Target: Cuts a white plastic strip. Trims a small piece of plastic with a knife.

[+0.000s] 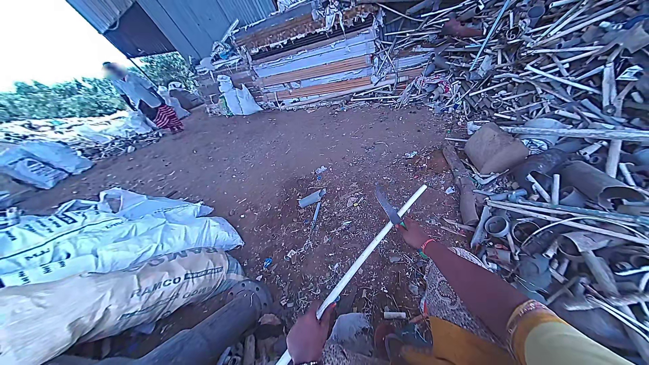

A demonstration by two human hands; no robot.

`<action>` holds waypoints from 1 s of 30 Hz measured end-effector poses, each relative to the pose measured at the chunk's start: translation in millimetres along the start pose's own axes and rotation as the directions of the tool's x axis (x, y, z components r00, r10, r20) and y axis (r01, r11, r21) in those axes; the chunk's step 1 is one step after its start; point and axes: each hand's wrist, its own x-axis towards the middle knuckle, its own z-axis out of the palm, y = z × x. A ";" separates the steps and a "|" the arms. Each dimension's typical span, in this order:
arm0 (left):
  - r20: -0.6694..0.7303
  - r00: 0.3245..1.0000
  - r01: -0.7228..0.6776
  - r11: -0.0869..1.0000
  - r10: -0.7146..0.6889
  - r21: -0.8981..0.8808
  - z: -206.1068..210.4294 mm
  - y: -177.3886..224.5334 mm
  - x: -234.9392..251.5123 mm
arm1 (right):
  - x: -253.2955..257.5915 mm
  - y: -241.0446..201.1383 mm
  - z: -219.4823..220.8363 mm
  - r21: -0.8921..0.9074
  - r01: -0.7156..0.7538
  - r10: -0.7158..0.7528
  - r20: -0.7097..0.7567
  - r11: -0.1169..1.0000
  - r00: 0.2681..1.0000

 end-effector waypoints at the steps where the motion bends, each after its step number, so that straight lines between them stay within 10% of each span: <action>1: 0.005 1.000 0.005 1.000 -0.005 -0.007 0.1 0.7 -0.2 | 2.6 2.3 1.0 0.025 -0.004 0.004 -0.003 1.000 1.000; 8: 0.054 0.998 -0.016 1.000 0.015 0.017 5.9 21.6 1.6 | -11.8 -13.1 15.0 -0.037 -0.003 0.009 0.162 0.999 0.987; 20: 0.086 0.996 -0.021 1.000 0.022 -0.015 7.7 11.1 3.9 | -4.9 0.0 -5.3 0.186 -0.117 0.136 -0.095 0.976 0.986; 26: 0.090 0.996 -0.023 1.000 0.023 -0.008 3.8 15.7 2.7 | -28.7 -17.8 13.4 -0.140 0.063 -0.046 0.123 0.988 0.991; 30: 0.039 0.999 0.006 1.000 -0.005 -0.024 1.7 11.2 -3.5 | -17.5 -10.6 3.7 0.071 -0.072 0.077 -0.080 0.995 0.994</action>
